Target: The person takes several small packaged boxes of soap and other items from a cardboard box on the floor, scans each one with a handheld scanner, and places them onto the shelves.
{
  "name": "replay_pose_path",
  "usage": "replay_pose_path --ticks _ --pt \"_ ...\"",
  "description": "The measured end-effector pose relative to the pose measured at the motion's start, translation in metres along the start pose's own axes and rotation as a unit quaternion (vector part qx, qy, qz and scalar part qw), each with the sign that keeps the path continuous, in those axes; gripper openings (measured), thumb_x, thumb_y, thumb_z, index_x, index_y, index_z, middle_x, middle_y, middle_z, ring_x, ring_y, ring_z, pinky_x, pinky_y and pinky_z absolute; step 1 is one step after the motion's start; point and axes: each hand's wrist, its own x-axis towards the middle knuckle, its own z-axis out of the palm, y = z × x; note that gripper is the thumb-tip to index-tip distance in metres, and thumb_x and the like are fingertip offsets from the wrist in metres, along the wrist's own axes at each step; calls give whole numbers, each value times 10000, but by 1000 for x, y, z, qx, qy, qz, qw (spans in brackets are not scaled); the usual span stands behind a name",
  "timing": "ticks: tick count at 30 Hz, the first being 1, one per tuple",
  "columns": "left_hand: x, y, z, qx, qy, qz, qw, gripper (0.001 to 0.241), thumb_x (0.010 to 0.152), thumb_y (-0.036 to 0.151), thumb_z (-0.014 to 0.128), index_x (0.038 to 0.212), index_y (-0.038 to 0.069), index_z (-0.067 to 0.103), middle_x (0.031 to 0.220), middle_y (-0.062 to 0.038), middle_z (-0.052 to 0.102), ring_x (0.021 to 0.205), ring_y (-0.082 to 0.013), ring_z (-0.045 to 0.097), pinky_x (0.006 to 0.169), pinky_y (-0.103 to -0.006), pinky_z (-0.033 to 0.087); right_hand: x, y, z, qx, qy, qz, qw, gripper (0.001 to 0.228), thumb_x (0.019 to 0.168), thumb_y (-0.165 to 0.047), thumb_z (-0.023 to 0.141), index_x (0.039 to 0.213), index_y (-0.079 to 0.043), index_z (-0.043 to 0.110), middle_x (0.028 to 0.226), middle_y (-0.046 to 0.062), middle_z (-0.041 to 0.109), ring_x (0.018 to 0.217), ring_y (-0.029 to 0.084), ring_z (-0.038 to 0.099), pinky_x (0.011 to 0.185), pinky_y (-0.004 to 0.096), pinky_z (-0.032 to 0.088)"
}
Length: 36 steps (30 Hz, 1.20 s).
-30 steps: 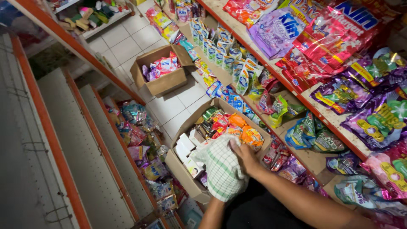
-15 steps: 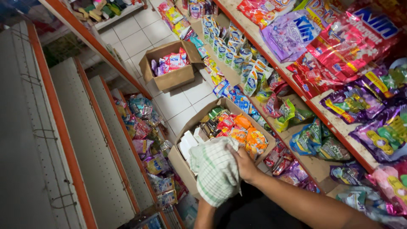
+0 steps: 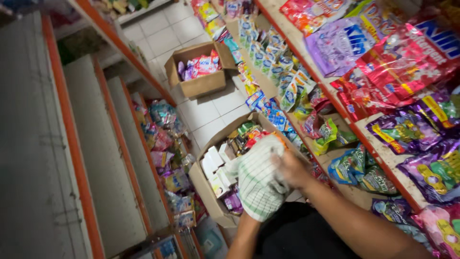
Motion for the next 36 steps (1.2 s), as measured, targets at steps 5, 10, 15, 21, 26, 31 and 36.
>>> replay_pose_path --ticks 5,10,15,21,26,31,36 --pt "11 5 9 38 6 -4 999 385 883 188 644 1249 67 659 1194 -164 676 1154 -368 614 1040 -472 468 1 -56 6 -270 29 14 962 325 912 -300 663 1087 -37 739 1005 83 799 952 183 764 870 340 582" --pt "-5 -8 23 55 34 18 998 435 878 199 654 1293 67 644 1244 -161 664 1197 -371 607 1079 -479 455 2 -51 10 -317 15 -8 948 314 922 -280 679 1116 -40 734 1020 124 783 958 230 741 869 371 557" --pt "-41 -50 64 66 69 -3 995 526 896 241 694 1370 38 591 1349 -193 632 1270 -388 581 1132 -481 420 9 -24 4 -239 85 59 965 278 982 -280 634 1011 -42 774 872 110 814 804 188 762 762 343 582" --pt "-67 -46 49 -394 152 -316 850 621 801 101 642 1401 87 482 1211 -106 676 949 -193 697 716 -365 593 27 -26 -16 -240 217 61 944 270 951 -287 651 1070 -59 737 873 67 765 786 153 714 737 327 554" --pt "-82 -44 10 -368 318 -361 795 407 946 94 698 1319 -10 574 1147 -136 684 969 -163 674 840 -308 574 72 -35 -65 117 201 -121 965 274 1057 -247 657 1206 -18 650 1142 66 699 1018 173 656 932 332 545" --pt "-114 -33 -13 -476 481 -334 657 382 1045 188 550 1380 3 545 1236 -77 656 1082 -142 643 951 -312 526 118 70 -66 1 62 30 998 356 1037 -293 640 1203 20 675 1159 110 698 988 173 649 868 336 526" --pt "-141 -16 -18 -469 586 -336 569 393 1014 185 534 1374 27 533 1246 -89 659 1077 -157 659 936 -341 538 88 145 -71 -533 -411 84 734 530 901 -474 672 1143 -5 713 1095 233 732 1013 333 706 921 418 532"
